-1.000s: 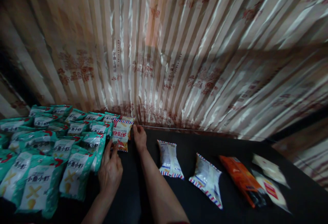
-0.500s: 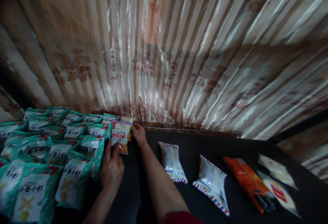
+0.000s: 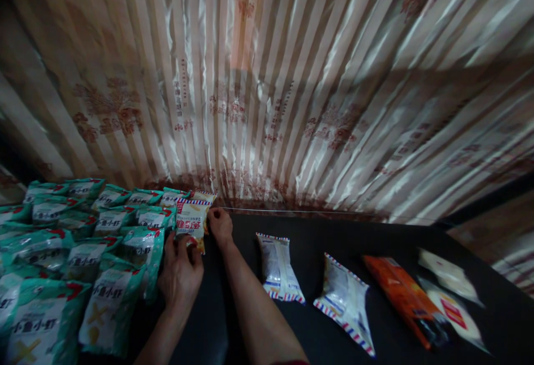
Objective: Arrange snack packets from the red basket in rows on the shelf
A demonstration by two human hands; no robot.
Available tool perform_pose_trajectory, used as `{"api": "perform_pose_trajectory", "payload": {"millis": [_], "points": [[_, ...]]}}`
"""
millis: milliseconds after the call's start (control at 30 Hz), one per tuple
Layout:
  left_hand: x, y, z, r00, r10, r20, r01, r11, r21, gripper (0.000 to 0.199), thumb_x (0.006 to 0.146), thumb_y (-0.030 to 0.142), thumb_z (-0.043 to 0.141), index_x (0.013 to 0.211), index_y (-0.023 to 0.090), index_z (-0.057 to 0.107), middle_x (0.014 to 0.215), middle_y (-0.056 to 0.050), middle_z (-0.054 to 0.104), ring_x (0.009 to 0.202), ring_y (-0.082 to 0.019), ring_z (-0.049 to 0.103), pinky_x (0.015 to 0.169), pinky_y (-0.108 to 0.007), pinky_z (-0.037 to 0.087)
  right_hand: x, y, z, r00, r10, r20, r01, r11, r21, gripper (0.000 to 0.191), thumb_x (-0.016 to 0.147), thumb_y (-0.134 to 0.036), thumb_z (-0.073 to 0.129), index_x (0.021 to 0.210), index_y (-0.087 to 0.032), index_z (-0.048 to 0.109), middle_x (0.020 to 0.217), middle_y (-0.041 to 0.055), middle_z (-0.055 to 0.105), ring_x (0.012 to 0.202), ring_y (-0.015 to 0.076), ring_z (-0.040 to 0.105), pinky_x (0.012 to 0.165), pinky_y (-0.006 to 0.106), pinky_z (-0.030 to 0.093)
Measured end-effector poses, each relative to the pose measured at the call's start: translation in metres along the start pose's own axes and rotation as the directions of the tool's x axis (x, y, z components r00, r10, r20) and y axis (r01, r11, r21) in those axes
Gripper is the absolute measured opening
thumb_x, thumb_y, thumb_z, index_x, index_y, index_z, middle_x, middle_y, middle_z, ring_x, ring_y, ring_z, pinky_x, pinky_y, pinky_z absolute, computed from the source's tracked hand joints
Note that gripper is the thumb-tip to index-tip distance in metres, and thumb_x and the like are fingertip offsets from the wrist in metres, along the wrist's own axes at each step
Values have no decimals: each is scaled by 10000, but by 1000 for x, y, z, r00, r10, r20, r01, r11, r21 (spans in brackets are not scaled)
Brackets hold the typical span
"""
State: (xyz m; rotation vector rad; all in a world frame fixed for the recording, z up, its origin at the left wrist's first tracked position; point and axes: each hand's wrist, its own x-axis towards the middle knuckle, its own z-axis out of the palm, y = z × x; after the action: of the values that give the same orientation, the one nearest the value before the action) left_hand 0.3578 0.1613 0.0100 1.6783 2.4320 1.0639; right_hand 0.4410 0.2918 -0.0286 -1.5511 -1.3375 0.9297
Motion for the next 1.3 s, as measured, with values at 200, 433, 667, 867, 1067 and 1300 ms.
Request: {"api": "perform_pose_trajectory", "payload": {"millis": [200, 433, 667, 867, 1067, 1300], "points": [[3, 6, -9, 997, -73, 37, 74, 997, -34, 198, 824, 212, 485, 971, 165, 609, 1271, -144, 425, 959, -247, 580, 637, -322, 510, -6, 0, -3, 998, -1, -65, -2, 999, -37, 217, 781, -353, 518, 836, -197, 658, 782, 15, 692, 735, 159, 628, 681, 261, 490], [-8, 18, -15, 999, 21, 24, -19, 994, -105, 200, 809, 196, 511, 982, 175, 609, 1199, -115, 449, 901, -215, 589, 576, -280, 490, -22, -3, -13, 987, 11, -162, -18, 999, -46, 209, 796, -258, 474, 923, -198, 629, 835, 23, 690, 747, 156, 632, 734, 273, 493], [-20, 23, -6, 971, 236, 33, -216, 931, -295, 258, 819, 92, 395, 905, 181, 621, 1093, -91, 548, 940, -195, 594, 758, -299, 511, -39, -23, -48, 981, -92, -173, 73, 991, -113, 218, 818, -225, 452, 926, -213, 641, 836, 5, 691, 739, 143, 636, 749, 261, 488], [-34, 38, 7, 923, 366, 119, -278, 848, -452, 321, 814, 88, 377, 1001, 191, 616, 1117, -85, 572, 1007, -192, 589, 863, -326, 501, -63, -26, -120, 922, -252, -294, 146, 929, -340, 247, 814, -222, 460, 956, -190, 660, 960, 52, 674, 859, 170, 611, 846, 294, 456], [-56, 64, 13, 822, 494, 283, -274, 779, -564, 352, 866, 185, 387, 1165, 209, 572, 1335, -79, 473, 1139, -174, 535, 963, -340, 455, -98, 10, -181, 911, -174, -374, -55, 848, -528, 322, 819, -244, 473, 1074, -149, 645, 1136, 126, 631, 1087, 251, 548, 961, 370, 391], [-75, 75, 22, 731, 533, 426, -299, 811, -502, 340, 874, 234, 406, 1155, 189, 593, 1342, -97, 484, 1227, -209, 468, 1038, -379, 378, -132, 42, -164, 959, -102, -266, -16, 912, -409, 410, 881, -334, 422, 1245, -196, 549, 1092, 103, 667, 1016, 233, 608, 896, 343, 434]]}}
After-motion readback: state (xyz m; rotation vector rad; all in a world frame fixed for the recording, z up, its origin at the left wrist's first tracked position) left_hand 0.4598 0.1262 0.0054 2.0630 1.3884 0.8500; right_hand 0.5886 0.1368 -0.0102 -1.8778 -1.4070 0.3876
